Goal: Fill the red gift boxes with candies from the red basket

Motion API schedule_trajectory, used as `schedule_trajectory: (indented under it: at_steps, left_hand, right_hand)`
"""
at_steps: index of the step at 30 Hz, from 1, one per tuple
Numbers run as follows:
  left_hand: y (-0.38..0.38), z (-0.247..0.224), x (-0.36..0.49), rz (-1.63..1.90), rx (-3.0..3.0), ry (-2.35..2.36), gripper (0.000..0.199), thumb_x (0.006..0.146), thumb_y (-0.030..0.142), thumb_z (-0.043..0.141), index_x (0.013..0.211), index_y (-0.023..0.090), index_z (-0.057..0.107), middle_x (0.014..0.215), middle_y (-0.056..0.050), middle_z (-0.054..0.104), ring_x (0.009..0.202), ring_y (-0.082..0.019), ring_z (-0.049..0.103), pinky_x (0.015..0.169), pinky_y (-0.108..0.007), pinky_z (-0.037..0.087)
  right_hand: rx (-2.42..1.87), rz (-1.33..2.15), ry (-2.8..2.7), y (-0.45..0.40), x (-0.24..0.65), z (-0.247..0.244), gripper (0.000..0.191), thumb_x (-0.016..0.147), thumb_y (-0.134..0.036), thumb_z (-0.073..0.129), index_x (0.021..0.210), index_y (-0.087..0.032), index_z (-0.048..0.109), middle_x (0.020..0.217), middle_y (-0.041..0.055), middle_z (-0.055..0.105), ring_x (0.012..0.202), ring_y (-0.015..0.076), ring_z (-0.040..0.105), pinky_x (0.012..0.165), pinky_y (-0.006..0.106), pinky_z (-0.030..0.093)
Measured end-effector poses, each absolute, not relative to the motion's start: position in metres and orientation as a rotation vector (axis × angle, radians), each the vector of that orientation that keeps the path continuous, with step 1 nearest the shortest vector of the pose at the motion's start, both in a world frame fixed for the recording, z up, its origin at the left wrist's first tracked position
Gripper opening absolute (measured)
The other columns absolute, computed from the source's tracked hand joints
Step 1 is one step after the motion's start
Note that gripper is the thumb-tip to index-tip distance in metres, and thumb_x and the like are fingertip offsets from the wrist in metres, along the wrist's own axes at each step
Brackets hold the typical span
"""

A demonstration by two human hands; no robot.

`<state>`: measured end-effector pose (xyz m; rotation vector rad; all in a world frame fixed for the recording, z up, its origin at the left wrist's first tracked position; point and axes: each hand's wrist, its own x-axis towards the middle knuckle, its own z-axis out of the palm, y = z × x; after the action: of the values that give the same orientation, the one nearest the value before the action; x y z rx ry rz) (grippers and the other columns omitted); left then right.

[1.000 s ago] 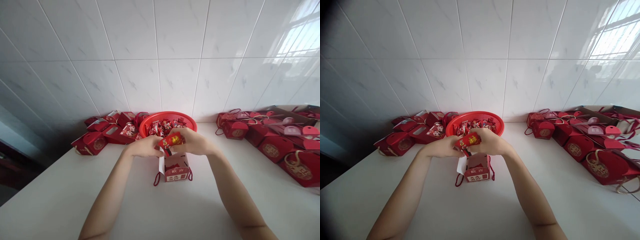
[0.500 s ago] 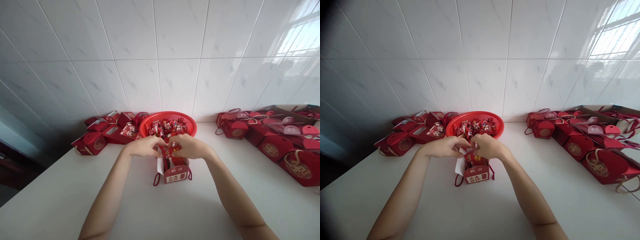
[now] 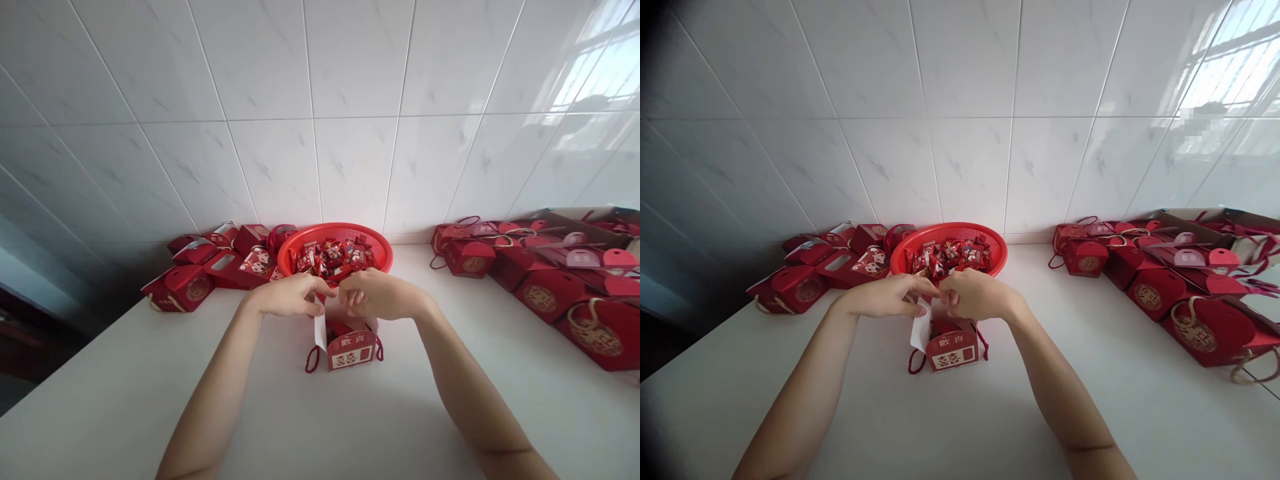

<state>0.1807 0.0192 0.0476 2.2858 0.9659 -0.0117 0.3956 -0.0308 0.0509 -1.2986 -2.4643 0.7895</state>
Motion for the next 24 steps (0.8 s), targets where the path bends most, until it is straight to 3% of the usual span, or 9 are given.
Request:
schedule_trajectory:
  at_steps: [5,10,15,21,24]
  left_hand:
    - [0.013,0.051,0.184,-0.041,2.321,1.020,0.043,0.086,0.037,0.058,0.124,0.019,0.068,0.117,-0.008,0.071,0.093,-0.022,0.065,0.077,-0.028,0.047]
    - [0.003,0.043,0.195,0.023,2.483,1.101,0.034,0.091,0.048,0.054,0.105,0.024,0.073,0.099,-0.006,0.071,0.104,-0.028,0.061,0.078,-0.032,0.044]
    - [-0.010,0.032,0.208,0.120,2.540,1.187,0.032,0.094,0.046,0.049,0.096,0.021,0.069,0.098,-0.008,0.068,0.097,-0.029,0.062,0.074,-0.034,0.043]
    - [-0.014,0.030,0.214,0.102,2.567,1.220,0.032,0.096,0.044,0.048,0.098,0.018,0.067,0.099,-0.010,0.068,0.093,-0.028,0.063,0.077,-0.036,0.046]
    - [-0.017,0.032,0.218,0.081,2.594,1.266,0.029,0.095,0.039,0.050,0.104,0.019,0.068,0.102,-0.011,0.067,0.096,-0.029,0.064,0.079,-0.037,0.047]
  right_hand:
    - [-1.341,0.687,-2.521,-0.033,0.409,0.055,0.021,0.069,-0.007,0.065,0.085,-0.021,0.068,0.089,0.0028,0.071,0.086,0.0194,0.061,0.060,0.026,0.040]
    - [-1.429,0.589,-2.601,-0.036,0.405,0.054,0.028,0.066,-0.012,0.072,0.091,-0.022,0.066,0.095,0.0045,0.067,0.092,0.0232,0.059,0.060,0.027,0.038]
    - [-1.350,0.562,-2.679,-0.035,0.396,0.052,0.022,0.066,-0.015,0.074,0.080,-0.019,0.059,0.093,0.0045,0.061,0.083,0.0201,0.057,0.062,0.028,0.040]
    - [-1.358,0.490,-2.609,-0.035,0.397,0.048,0.030,0.063,-0.019,0.079,0.086,-0.019,0.060,0.096,0.0058,0.058,0.091,0.0238,0.055,0.069,0.031,0.043]
    - [-1.360,0.532,-2.604,-0.042,0.399,0.046,0.029,0.066,-0.020,0.079,0.088,-0.019,0.060,0.095,0.0045,0.056,0.085,0.0207,0.055,0.066,0.031,0.043]
